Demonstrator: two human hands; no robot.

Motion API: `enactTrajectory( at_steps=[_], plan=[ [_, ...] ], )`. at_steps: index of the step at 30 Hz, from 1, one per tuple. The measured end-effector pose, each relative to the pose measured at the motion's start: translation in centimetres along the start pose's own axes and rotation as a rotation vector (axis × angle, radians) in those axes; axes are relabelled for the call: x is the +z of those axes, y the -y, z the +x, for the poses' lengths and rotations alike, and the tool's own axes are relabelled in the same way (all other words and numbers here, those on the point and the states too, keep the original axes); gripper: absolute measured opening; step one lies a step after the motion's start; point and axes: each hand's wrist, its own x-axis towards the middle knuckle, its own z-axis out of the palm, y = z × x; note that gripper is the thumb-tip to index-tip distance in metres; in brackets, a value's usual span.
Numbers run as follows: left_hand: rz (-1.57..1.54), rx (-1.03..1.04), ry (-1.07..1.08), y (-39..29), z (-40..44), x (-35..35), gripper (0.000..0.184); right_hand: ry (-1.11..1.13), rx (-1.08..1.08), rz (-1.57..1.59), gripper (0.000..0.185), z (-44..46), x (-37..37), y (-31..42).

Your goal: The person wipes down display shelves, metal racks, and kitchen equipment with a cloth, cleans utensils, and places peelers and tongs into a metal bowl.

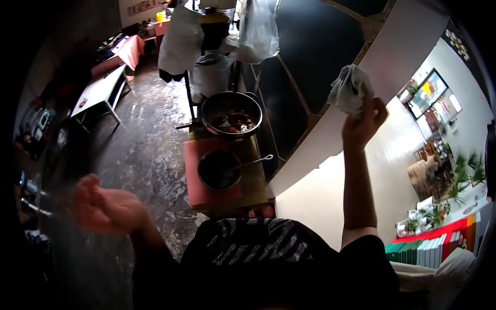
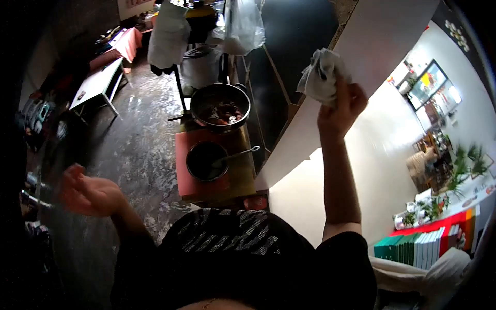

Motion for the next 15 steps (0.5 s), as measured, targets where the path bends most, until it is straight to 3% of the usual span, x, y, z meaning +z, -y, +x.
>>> enactTrajectory(
  at_steps=[1, 3, 4, 6, 9, 12, 14, 15],
  plan=[
    [0.067, 0.004, 0.137, -0.7, -1.2, -2.0, 0.021, 0.105, 0.016, 0.056, 0.064, -2.5, 0.4, -0.8],
    [0.175, -0.191, 0.437, -3.5, -4.9, -4.9, 0.017, 0.243, 0.055, 0.116, 0.066, -8.1, 1.5, -2.2],
    [0.149, -0.334, 0.525, -5.5, -6.4, -5.4, 0.014, 0.284, 0.08, 0.128, 0.067, -11.0, 1.8, -2.1],
    [0.099, -0.358, 0.675, -7.4, -8.7, -8.0, 0.014, 0.373, 0.131, 0.144, 0.064, -15.6, 1.7, -1.3],
    [0.153, -0.476, 0.796, -10.0, -9.6, -9.7, 0.014, 0.535, 0.3, 0.21, 0.056, -21.0, 1.1, 0.1],
    [0.173, -0.409, 0.819, -8.8, -10.2, -10.9, 0.015, 0.654, 0.428, 0.302, 0.057, -25.5, 0.8, -0.3],
    [0.14, -0.44, 0.833, -8.1, -9.4, -11.0, 0.017, 0.586, 0.498, 0.444, 0.053, -27.4, 0.2, -1.2],
    [0.099, -0.454, 0.83, -7.3, -9.7, -11.1, 0.017, 0.541, 0.776, 0.523, 0.048, -25.1, -1.3, 0.3]
  ],
)
